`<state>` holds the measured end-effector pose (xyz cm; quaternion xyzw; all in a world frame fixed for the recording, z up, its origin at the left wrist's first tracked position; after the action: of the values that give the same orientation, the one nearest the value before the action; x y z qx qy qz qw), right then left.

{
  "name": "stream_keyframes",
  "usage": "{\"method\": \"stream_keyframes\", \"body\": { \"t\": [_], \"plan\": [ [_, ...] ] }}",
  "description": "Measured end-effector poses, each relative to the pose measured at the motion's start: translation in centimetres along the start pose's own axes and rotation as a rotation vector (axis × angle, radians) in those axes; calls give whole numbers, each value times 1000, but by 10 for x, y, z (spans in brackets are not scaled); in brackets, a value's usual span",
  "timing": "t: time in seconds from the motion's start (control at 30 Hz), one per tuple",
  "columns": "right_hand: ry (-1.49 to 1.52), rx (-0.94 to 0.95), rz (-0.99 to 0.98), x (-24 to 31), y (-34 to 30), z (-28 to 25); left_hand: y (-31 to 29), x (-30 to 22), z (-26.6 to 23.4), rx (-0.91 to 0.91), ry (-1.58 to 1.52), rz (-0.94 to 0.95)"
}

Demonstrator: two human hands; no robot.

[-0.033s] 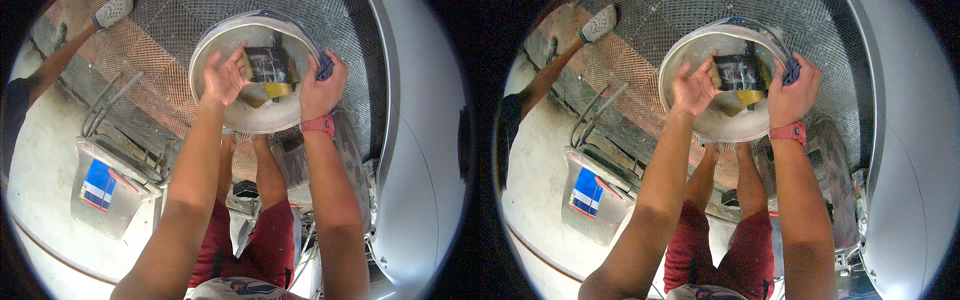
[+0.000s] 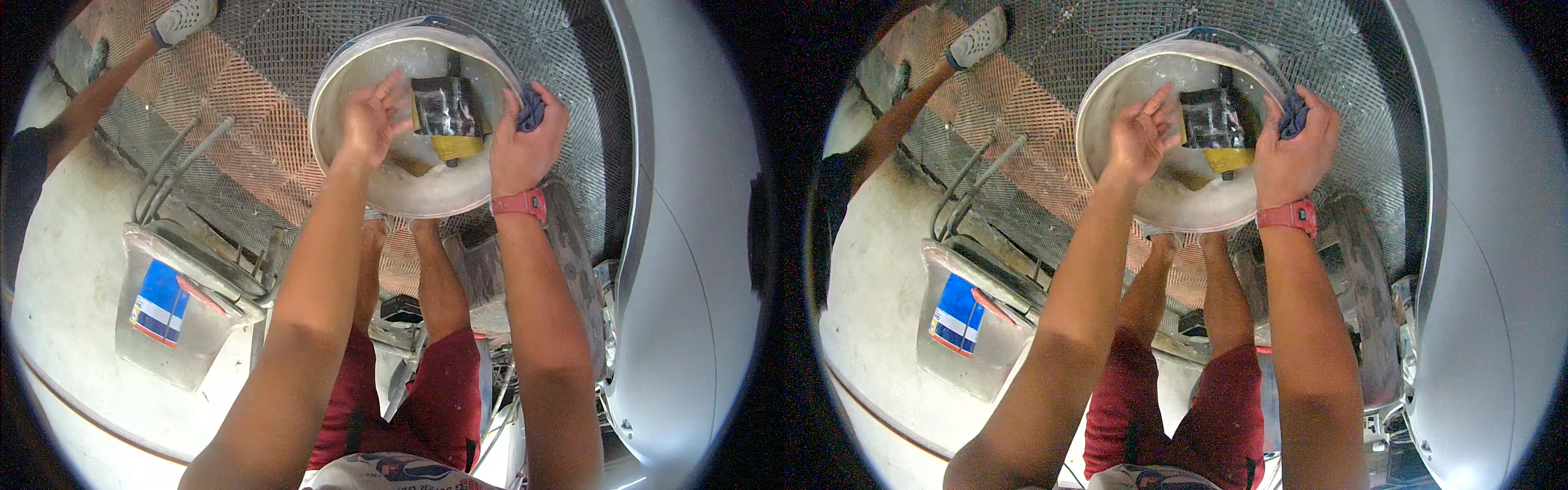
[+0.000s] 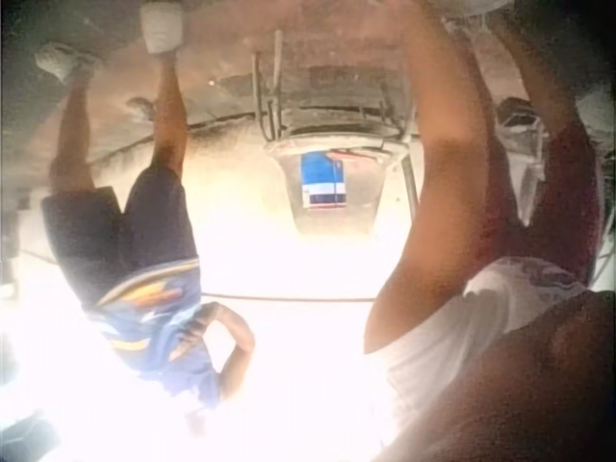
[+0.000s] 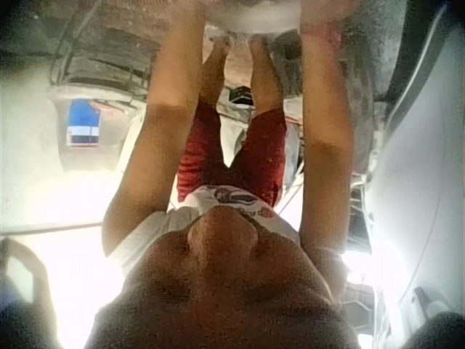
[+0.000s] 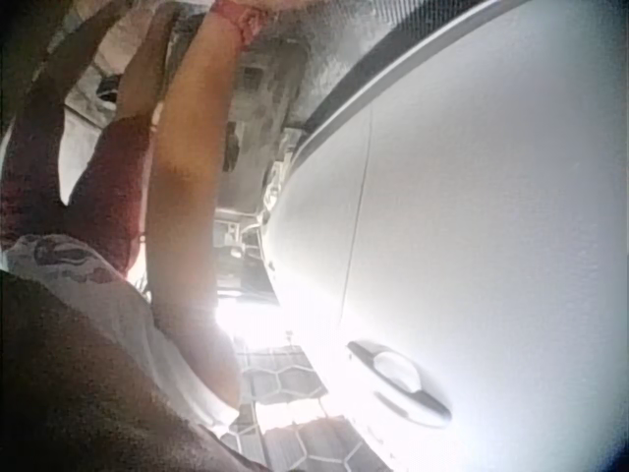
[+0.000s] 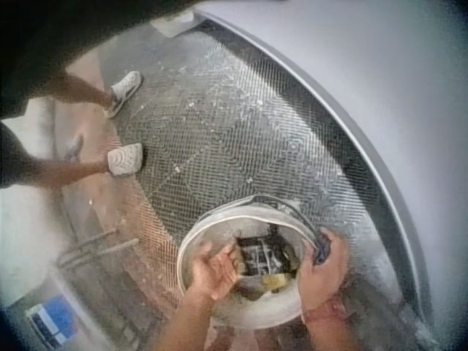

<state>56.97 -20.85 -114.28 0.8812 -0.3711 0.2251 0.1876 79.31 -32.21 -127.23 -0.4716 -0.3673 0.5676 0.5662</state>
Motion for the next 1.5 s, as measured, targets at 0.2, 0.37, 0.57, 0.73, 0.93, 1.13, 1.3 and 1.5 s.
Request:
{"method": "stream_keyframes", "body": {
  "t": [0.2, 0.37, 0.57, 0.73, 0.93, 1.13, 1.3, 1.5],
  "plan": [
    [-7, -6, -27, -1, 6, 7, 124, 18, -40, -403, 1631, -97],
    [23, -4, -17, 2, 5, 10, 174, 40, -78, -150, 1693, -393],
    [-11, -9, -18, -5, -1, 4, 110, 70, -42, -332, 1395, -214],
    [-25, 6, -30, -1, 6, 5, 45, 60, -14, -447, 585, 42],
    [-5, -34, -27, -2, 3, 4, -24, 40, 8, -190, 185, -62],
    [-14, -17, -33, 4, 6, 6, -19, 44, -10, -91, 18, -163],
    [-40, -25, -46, 1, 5, 6, -14, 41, -22, -216, 122, -82],
    [-27, -29, -52, 0, 3, 7, 10, 25, -38, -318, 283, 218]
  ]
}}
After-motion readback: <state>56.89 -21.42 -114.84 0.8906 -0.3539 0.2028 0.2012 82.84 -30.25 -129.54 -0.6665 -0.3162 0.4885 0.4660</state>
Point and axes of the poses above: each hand's wrist, its own y-axis towards the middle knuckle, its own z-axis out of the palm, x = y × z, the point moved 7 cm from there along y, towards the middle knuckle, and after that the axes turned 13 degrees about -z, right-handed, at the moved point
